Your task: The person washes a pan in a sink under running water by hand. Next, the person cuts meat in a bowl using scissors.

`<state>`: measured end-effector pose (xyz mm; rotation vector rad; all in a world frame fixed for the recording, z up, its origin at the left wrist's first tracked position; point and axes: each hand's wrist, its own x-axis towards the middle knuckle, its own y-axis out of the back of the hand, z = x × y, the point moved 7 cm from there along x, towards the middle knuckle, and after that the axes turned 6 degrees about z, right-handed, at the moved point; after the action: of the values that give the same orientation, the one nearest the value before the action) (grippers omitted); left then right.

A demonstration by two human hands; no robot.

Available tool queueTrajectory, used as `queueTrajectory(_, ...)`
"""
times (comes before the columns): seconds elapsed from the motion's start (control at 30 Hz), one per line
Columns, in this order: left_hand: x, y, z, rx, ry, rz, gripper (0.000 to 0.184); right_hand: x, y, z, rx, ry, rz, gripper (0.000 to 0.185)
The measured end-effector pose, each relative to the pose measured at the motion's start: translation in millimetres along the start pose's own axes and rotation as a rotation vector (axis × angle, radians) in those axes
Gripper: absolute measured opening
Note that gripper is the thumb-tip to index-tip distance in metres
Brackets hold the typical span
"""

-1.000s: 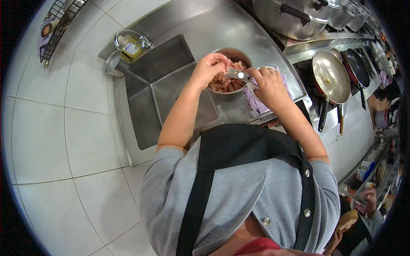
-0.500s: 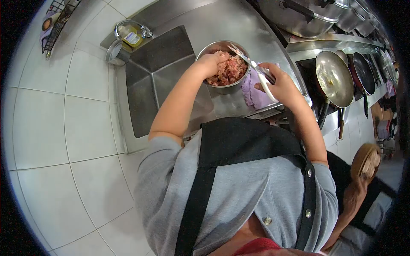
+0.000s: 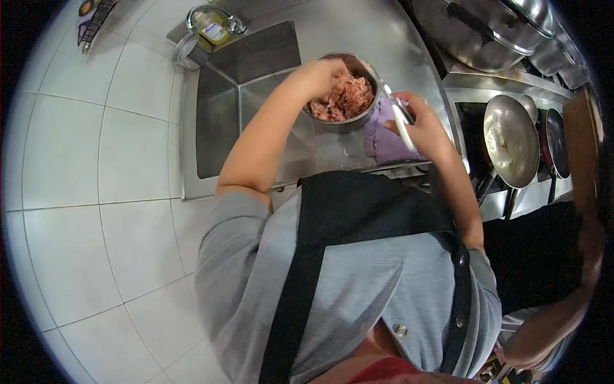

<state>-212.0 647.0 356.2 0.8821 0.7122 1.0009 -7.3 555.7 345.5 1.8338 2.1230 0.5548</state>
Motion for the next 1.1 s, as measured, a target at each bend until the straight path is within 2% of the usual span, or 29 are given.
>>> queueTrajectory(0.03, 6.6, -24.4, -14.8, 0.164, -0.070, -0.029, 0.038, 2.1, -1.6, 2.8, -0.002, 0.006, -0.004, 0.051)
queueTrajectory(0.1, 11.5, -52.7, -49.0, 0.209, -0.076, 0.056, 0.041, 3.9, 0.8, -9.0, -0.083, 0.159, 0.130, 0.051)
queueTrajectory(0.17, -4.0, -17.6, -10.2, 0.306, -0.034, 0.029, 0.041, 3.7, 2.2, -24.5, -0.113, 0.162, 0.126, 0.051)
queueTrajectory(0.23, -17.4, -9.9, -0.7, 0.396, 0.017, 0.002, 0.042, 6.9, 5.0, -31.6, -0.335, 0.251, 0.222, 0.054)
queueTrajectory(0.3, -28.8, 7.9, 14.3, 0.269, -0.219, 0.358, 0.035, 12.2, 1.0, -34.7, -0.366, 0.243, 0.221, 0.057)
queueTrajectory(0.33, -32.5, 7.4, 17.6, 0.273, -0.215, 0.359, 0.035, 13.9, -1.6, -38.7, -0.407, 0.277, 0.234, 0.058)
queueTrajectory(0.4, -33.4, -14.0, 13.4, -0.942, 0.091, 0.072, 0.039, 14.7, -9.4, -45.5, -0.447, 0.308, 0.251, 0.060)
queueTrajectory(0.43, -31.9, -21.0, 15.7, -0.940, 0.088, 0.071, 0.039, 14.0, -15.8, -51.2, -0.492, 0.361, 0.264, 0.061)
queueTrajectory(0.5, -29.2, -31.2, 6.2, -1.372, 0.195, 0.227, 0.043, 12.5, -28.5, -60.6, -0.544, 0.417, 0.282, 0.062)
queueTrajectory(0.53, -29.9, -36.5, 2.3, -1.350, 0.274, 0.199, 0.039, 10.7, -34.3, -63.9, -0.598, 0.411, 0.301, 0.064)
queueTrajectory(0.57, -29.9, -37.6, 3.2, -1.357, 0.267, 0.197, 0.039, 8.7, -38.6, -67.6, -0.652, 0.405, 0.318, 0.066)
queueTrajectory(0.63, -34.0, -28.2, 7.7, -1.348, 0.215, 0.319, 0.038, 5.7, -42.7, -71.4, -0.704, 0.376, 0.315, 0.069)
queueTrajectory(0.67, -32.5, -28.9, 1.5, -1.378, 0.263, 0.350, 0.035, 4.1, -44.0, -73.0, -0.714, 0.378, 0.317, 0.069)
queueTrajectory(0.77, -31.4, -32.2, -7.9, -1.457, 0.291, 0.254, 0.035, 0.0, -46.1, -72.5, -0.735, 0.371, 0.325, 0.067)
queueTrajectory(0.9, -31.8, -7.3, -23.7, -1.542, 0.237, 0.290, 0.033, -12.1, -41.1, -65.1, -0.756, 0.290, 0.319, 0.065)
queueTrajectory(0.97, -29.7, 15.0, -40.5, -1.371, 0.183, 0.458, 0.034, -18.8, -35.9, -64.6, -0.767, 0.241, 0.330, 0.065)
queueTrajectory(1.0, -27.0, 21.7, -40.1, -1.197, 0.066, 0.436, 0.035, -22.3, -33.9, -63.0, -0.766, 0.202, 0.331, 0.064)
queueTrajectory(1.03, -24.8, 18.6, -41.0, -1.203, 0.055, 0.419, 0.035, -25.1, -33.9, -60.3, -0.775, 0.188, 0.342, 0.064)
queueTrajectory(1.1, -21.7, 15.5, -29.0, -0.904, -0.049, 0.305, 0.032, -26.1, -35.4, -51.6, -0.634, 0.136, 0.365, 0.062)
